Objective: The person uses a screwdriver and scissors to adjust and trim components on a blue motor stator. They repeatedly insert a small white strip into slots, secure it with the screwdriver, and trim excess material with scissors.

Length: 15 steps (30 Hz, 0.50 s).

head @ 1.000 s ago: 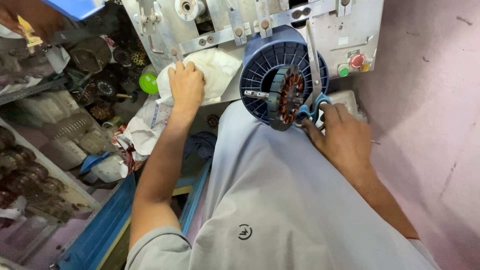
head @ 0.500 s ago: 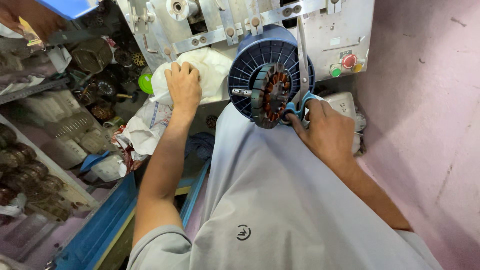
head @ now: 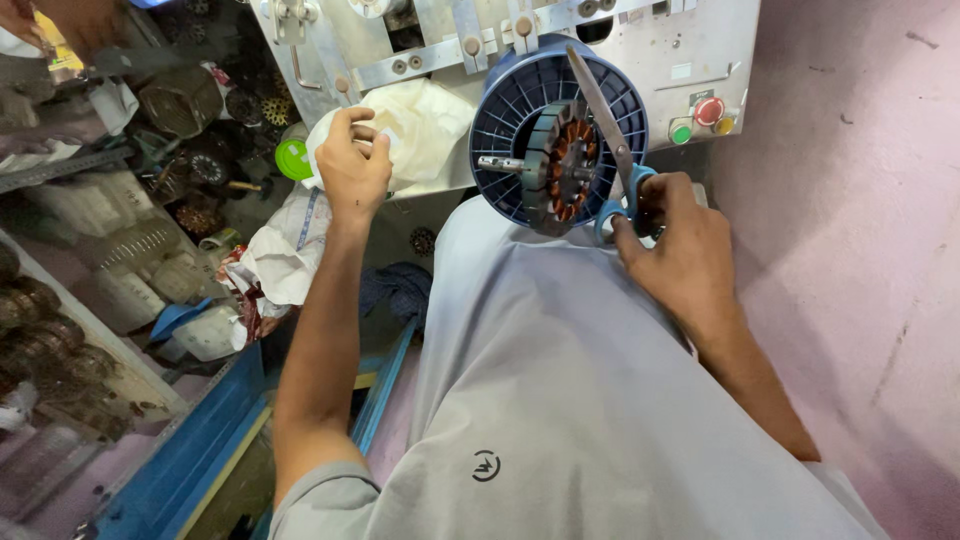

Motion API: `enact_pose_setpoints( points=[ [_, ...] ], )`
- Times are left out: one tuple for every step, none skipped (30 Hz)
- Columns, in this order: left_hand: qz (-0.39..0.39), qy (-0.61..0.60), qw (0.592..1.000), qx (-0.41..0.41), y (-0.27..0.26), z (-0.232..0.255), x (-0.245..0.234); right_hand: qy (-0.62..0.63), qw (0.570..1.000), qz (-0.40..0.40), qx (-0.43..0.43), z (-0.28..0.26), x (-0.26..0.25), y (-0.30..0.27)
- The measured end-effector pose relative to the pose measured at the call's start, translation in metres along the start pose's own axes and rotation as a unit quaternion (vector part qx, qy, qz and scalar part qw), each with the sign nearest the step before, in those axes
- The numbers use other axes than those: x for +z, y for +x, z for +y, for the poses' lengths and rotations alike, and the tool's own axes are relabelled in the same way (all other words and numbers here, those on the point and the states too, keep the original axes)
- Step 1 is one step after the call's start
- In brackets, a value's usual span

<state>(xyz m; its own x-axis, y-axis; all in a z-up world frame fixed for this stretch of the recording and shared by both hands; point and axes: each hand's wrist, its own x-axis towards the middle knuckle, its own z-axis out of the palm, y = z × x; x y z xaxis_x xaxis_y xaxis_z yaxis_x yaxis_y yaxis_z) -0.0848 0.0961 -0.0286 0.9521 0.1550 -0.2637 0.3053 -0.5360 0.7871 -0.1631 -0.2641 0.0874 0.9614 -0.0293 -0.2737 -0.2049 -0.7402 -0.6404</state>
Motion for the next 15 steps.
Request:
enact_pose_setpoints(
  points=[
    [-0.008, -0.046, 0.999, -0.025, -0.002, 0.009, -0.003, 0.003, 0.999, -0.025, 0.046, 0.003, -0.002, 0.001],
    [-0.018, -0.091, 0.994, -0.049, -0.005, 0.02, -0.005, 0.005, 0.994, -0.05, 0.094, 0.007, -0.005, 0.001],
    [-0.03, -0.129, 0.99, -0.045, -0.01, 0.032, -0.008, 0.009, 0.987, -0.075, 0.141, 0.01, -0.009, -0.001],
    [-0.043, -0.167, 0.984, -0.039, -0.015, 0.045, -0.01, 0.078, 0.982, -0.078, 0.151, 0.013, -0.013, -0.003],
    [-0.056, -0.204, 0.977, -0.033, -0.02, 0.06, -0.012, 0.146, 0.973, -0.081, 0.159, 0.016, -0.018, -0.007],
    [-0.067, -0.245, 0.967, -0.021, -0.029, 0.075, -0.014, 0.215, 0.959, -0.087, 0.164, 0.017, -0.023, -0.011],
    [-0.077, -0.285, 0.955, -0.009, -0.039, 0.091, -0.014, 0.279, 0.948, -0.077, 0.132, 0.016, -0.028, -0.017],
    [-0.106, -0.323, 0.939, 0.05, -0.048, 0.106, -0.015, 0.344, 0.931, -0.069, 0.098, 0.013, -0.03, -0.024],
    [-0.136, -0.359, 0.917, 0.108, -0.055, 0.12, -0.015, 0.407, 0.909, -0.06, 0.063, 0.009, -0.029, -0.029],
    [-0.152, -0.378, 0.906, 0.111, -0.059, 0.134, -0.012, 0.452, 0.888, -0.075, 0.038, 0.005, -0.028, -0.035],
    [-0.169, -0.397, 0.895, 0.113, -0.062, 0.147, -0.009, 0.495, 0.864, -0.09, 0.014, 0.001, -0.029, -0.041],
    [-0.175, -0.393, 0.892, 0.142, -0.062, 0.159, -0.005, 0.535, 0.839, -0.101, -0.009, -0.004, -0.03, -0.047],
    [-0.177, -0.389, 0.891, 0.154, -0.061, 0.169, -0.002, 0.501, 0.858, -0.112, -0.004, -0.008, -0.03, -0.053],
    [-0.176, -0.384, 0.891, 0.167, -0.059, 0.178, 0.002, 0.465, 0.877, -0.12, 0.003, -0.011, -0.031, -0.057],
    [-0.17, -0.381, 0.894, 0.161, -0.058, 0.185, 0.005, 0.428, 0.895, -0.128, 0.011, -0.014, -0.032, -0.061]
  ],
)
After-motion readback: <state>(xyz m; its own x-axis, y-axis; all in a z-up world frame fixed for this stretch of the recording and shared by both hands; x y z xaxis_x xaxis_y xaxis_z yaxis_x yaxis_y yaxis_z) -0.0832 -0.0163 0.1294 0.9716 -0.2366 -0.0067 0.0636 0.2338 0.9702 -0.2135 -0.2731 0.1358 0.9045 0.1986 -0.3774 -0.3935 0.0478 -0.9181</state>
